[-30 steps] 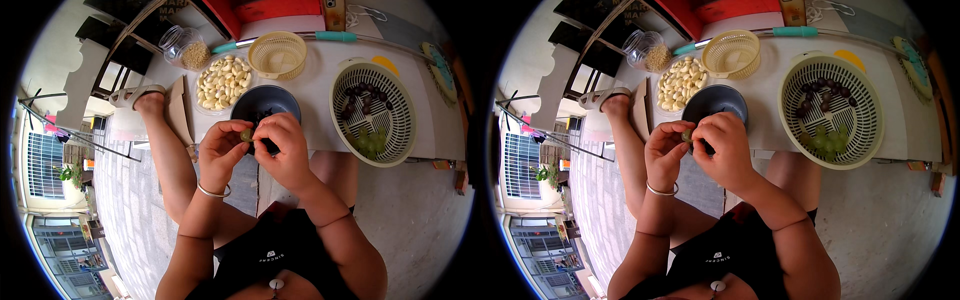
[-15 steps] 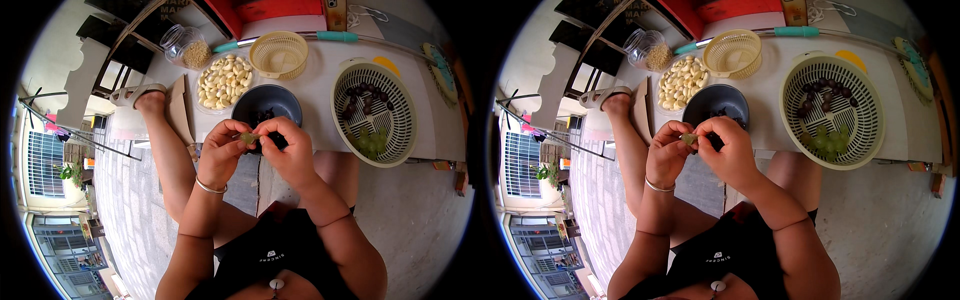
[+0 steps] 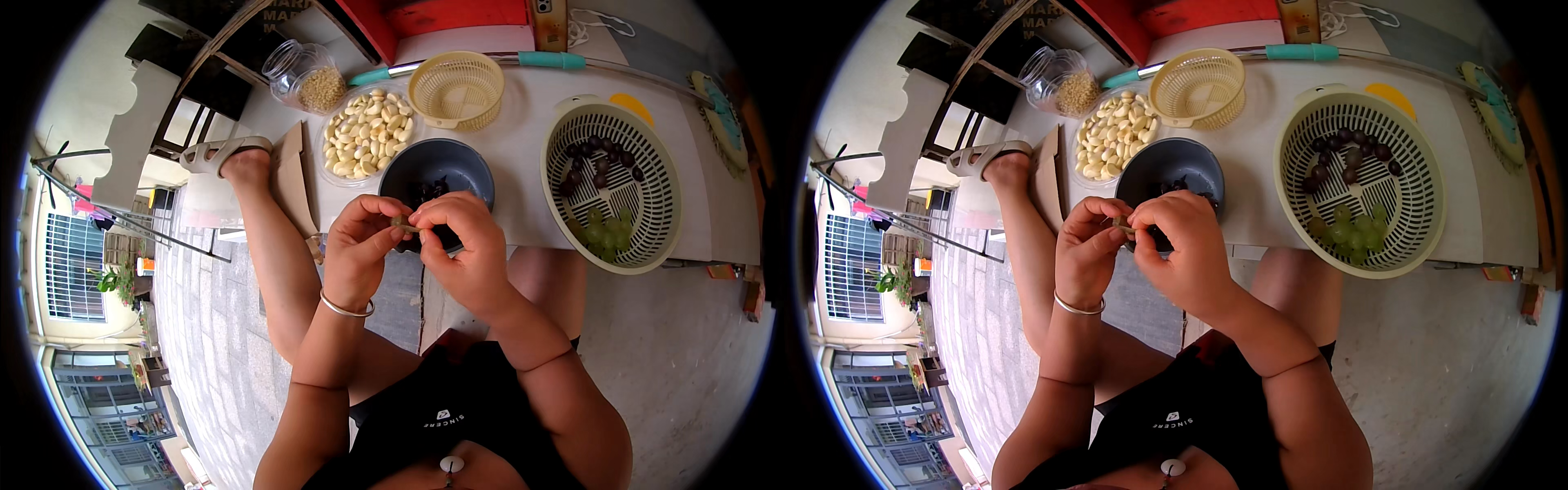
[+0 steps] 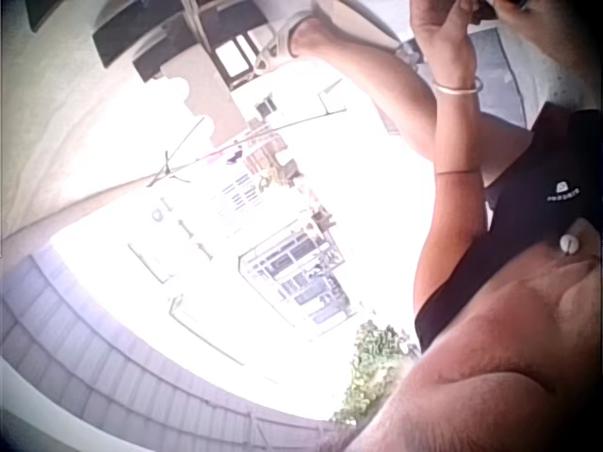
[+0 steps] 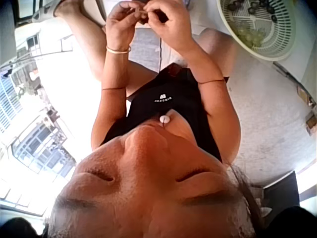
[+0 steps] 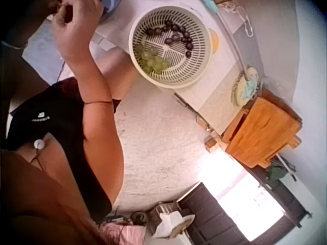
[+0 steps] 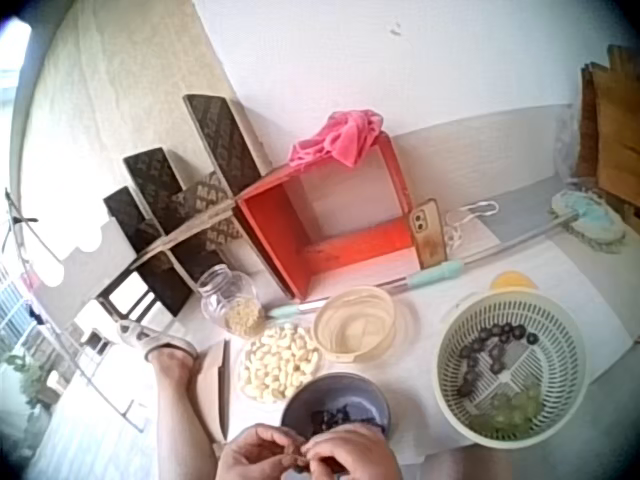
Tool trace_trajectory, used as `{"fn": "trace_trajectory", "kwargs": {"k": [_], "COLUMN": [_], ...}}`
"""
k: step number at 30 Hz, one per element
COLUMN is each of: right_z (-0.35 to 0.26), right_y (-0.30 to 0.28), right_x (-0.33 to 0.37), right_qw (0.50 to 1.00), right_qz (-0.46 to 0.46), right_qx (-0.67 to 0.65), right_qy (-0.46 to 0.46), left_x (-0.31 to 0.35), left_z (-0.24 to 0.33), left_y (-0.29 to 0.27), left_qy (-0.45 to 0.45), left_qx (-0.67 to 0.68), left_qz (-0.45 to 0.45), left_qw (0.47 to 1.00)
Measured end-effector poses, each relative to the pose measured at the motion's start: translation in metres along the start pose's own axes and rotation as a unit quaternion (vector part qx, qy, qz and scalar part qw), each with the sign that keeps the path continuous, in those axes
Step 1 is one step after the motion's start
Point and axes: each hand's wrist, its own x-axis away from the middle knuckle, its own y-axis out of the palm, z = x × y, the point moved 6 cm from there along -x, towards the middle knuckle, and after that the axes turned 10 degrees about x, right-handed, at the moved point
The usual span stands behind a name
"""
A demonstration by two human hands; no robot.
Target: The person sits on the floor and peels the skin off dark grapes by hand. They place the peeled grapes into a white colander and discard the skins into a small blue bowl. The person handles the grapes one at a time, using their fingers to separate the skin from the fruit.
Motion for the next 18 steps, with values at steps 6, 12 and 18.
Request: {"fn": "trace_trajectory", "kwargs": {"k": [6, 12, 18], "right_z": [0.009, 0.014, 0.008], "right_y": [0.002, -0.006, -0.012], "right_x": [0.004, 0.001, -0.004], "right_qw": [0.983, 0.991, 0.996], "right_qz": [-0.038, 0.013, 0.027], "right_qx": [-0.127, -0.084, 0.08], "right_qy": [0.13, 0.102, -0.011], "left_x": [-0.002, -0.005, -0.005], "left_z": [-0.003, -0.004, -0.001], "left_y": [-0.006, -0.009, -0.015], "left_qy": [-0.008, -0.041, -0.027], "left_qx": [0.055, 0.17, 0.153], "left_qz": [-0.018, -0.052, -0.009], "left_qw": [0.998, 0.983, 0.988]}}
